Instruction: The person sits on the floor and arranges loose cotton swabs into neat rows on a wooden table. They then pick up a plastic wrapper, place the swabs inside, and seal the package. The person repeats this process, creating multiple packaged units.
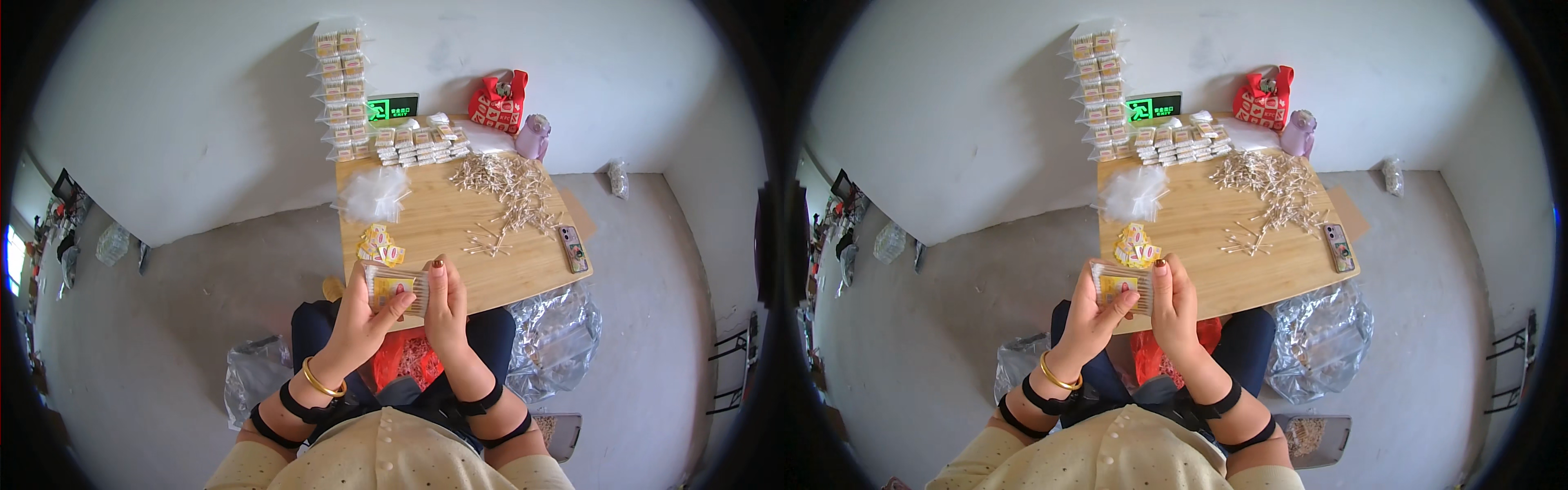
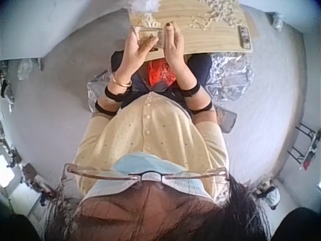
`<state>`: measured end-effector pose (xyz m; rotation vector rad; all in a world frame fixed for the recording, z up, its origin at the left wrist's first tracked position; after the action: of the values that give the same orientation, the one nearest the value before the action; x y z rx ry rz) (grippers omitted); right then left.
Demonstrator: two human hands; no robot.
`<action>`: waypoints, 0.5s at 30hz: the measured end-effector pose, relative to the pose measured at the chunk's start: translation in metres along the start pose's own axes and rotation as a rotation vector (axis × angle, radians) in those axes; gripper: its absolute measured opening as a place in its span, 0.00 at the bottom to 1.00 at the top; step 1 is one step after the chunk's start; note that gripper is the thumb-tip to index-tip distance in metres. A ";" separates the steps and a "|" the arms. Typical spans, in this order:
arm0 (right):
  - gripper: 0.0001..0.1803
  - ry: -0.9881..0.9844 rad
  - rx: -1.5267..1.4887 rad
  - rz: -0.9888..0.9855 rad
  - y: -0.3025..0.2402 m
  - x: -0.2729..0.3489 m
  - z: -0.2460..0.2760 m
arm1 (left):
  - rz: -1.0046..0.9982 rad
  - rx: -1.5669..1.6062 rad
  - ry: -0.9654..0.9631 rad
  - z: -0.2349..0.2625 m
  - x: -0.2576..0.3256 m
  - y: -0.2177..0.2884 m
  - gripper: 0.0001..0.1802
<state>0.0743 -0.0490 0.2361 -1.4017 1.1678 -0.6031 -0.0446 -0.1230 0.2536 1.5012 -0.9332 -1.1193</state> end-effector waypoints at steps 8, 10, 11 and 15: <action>0.14 -0.175 -0.224 -0.085 0.015 0.002 0.011 | -0.184 -0.374 -0.029 0.007 -0.012 0.027 0.24; 0.15 -0.269 -0.318 -0.127 0.018 0.005 0.018 | -0.145 -0.430 -0.012 0.012 -0.012 0.033 0.25; 0.15 -0.312 -0.306 -0.116 0.018 0.007 0.021 | -0.125 -0.457 -0.004 0.013 -0.012 0.035 0.25; 0.19 -0.390 -0.280 -0.114 0.015 0.012 0.030 | -0.405 -0.590 -0.016 0.002 -0.006 0.062 0.23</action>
<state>0.1007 -0.0445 0.2120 -1.7409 0.8845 -0.2303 -0.0492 -0.1304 0.3151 1.2046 -0.2566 -1.5350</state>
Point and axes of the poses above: each hand's wrist, its own x-axis away from the middle knuckle, its own z-axis out of the back of the hand, y = z × x, the point moved 5 cm from there along -x, towards the middle knuckle, and after that the axes turned 1 degree about -y, right-handed, at the moved point
